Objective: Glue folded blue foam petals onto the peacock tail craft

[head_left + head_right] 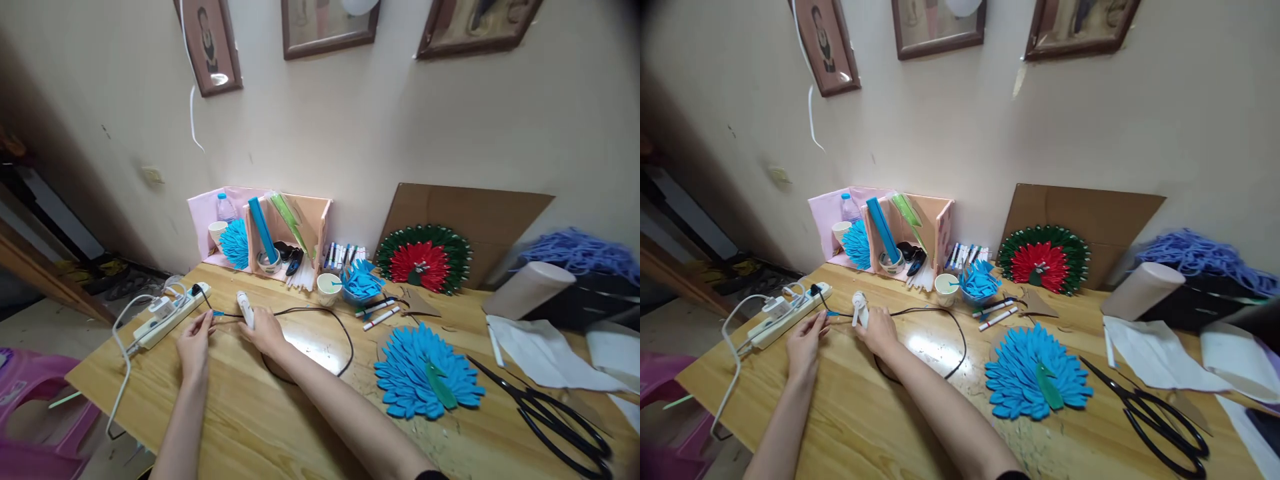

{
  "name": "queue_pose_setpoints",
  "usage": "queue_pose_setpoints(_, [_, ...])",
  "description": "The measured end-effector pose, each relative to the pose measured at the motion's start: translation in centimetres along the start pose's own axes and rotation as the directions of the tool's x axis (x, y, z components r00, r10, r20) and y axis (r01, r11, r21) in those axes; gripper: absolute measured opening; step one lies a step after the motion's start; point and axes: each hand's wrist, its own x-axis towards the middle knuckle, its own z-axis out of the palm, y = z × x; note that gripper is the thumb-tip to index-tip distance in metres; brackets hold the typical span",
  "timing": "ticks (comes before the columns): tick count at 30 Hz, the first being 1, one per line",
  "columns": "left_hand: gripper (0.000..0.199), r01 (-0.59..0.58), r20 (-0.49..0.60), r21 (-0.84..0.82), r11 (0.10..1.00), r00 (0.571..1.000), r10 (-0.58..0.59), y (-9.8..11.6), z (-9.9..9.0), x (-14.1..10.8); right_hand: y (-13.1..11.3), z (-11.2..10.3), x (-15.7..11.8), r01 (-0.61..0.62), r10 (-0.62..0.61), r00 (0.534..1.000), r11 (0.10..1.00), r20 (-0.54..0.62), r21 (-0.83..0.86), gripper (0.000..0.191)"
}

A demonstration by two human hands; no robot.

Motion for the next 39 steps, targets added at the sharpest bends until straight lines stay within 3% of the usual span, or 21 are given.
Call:
queue_pose_setpoints(2, [0.039,0.048,0.02,0.034,0.998,0.999,-0.048,0.2,-1.0,-1.3,1.1,-2.1,-2.1,0.073,-0.074,0.997,0.997,0.028,0.016,0.047])
queue_pose_setpoints(5, [0.039,0.111,0.04,0.112,0.987,0.992,-0.116,0.5,-2.5,-3.8,4.3,-7.6,-6.7,0.195,-0.198,0.977,0.98,0.081,0.036,0.065])
queue_pose_setpoints(7, [0.039,0.15,0.064,0.176,0.973,0.984,-0.163,0.7,-2.9,-5.7,7.2,-12.3,-10.3,0.18,-0.184,0.977,0.982,0.104,0.052,0.05])
queue_pose_setpoints(10, [0.043,0.216,0.177,0.297,0.93,0.945,-0.276,0.8,-1.8,-8.9,11.8,-19.7,-15.5,0.004,-0.003,1.0,0.999,-0.017,0.048,0.028])
queue_pose_setpoints(12, [0.045,0.211,0.306,0.388,0.897,0.889,-0.341,1.2,0.6,-11.3,14.3,-24.0,-18.4,-0.153,0.16,0.982,0.985,-0.1,0.078,0.019])
queue_pose_setpoints(14, [0.042,0.099,0.528,0.429,0.898,0.779,-0.338,1.9,4.1,-13.8,16.3,-27.3,-20.5,-0.263,0.289,0.937,0.953,-0.198,0.149,0.019])
queue_pose_setpoints(16, [0.037,-0.031,0.721,0.384,0.923,0.634,-0.279,2.8,8.4,-16.3,17.7,-29.5,-21.9,-0.329,0.371,0.877,0.927,-0.306,0.18,0.021])
queue_pose_setpoints(19, [0.032,-0.089,0.864,0.298,0.95,0.449,-0.229,3.8,15.1,-19.2,19.4,-30.6,-22.5,-0.368,0.418,0.844,0.907,-0.337,0.205,0.022])
queue_pose_setpoints(22, [0.032,0.006,0.898,0.259,0.966,0.368,-0.242,3.5,20.7,-21.0,20.9,-30.0,-21.6,-0.372,0.426,0.861,0.9,-0.278,0.228,0.019])
queue_pose_setpoints(24, [0.033,0.05,0.91,0.246,0.968,0.331,-0.249,2.8,23.4,-21.8,21.7,-29.6,-20.6,-0.347,0.415,0.865,0.9,-0.281,0.263,0.019])
queue_pose_setpoints(27, [0.033,0.04,0.919,0.242,0.969,0.31,-0.242,1.7,26.1,-22.8,22.5,-29.7,-19.4,-0.308,0.39,0.863,0.91,-0.32,0.279,0.02])
queue_pose_setpoints(30, [0.036,0.045,0.922,0.241,0.97,0.301,-0.243,1.0,27.5,-23.5,23.4,-30.5,-19.2,-0.335,0.398,0.851,0.914,-0.342,0.231,0.021])
queue_pose_setpoints(34, [0.041,0.088,0.909,0.265,0.96,0.308,-0.28,0.5,28.0,-23.7,25.4,-30.7,-19.9,-0.448,0.464,0.838,0.885,-0.287,0.124,0.021])
queue_pose_setpoints(39, [0.038,0.052,0.889,0.287,0.957,0.359,-0.286,-0.2,27.9,-22.9,27.4,-27.9,-19.6,-0.528,0.534,0.826,0.845,-0.178,0.088,0.018])
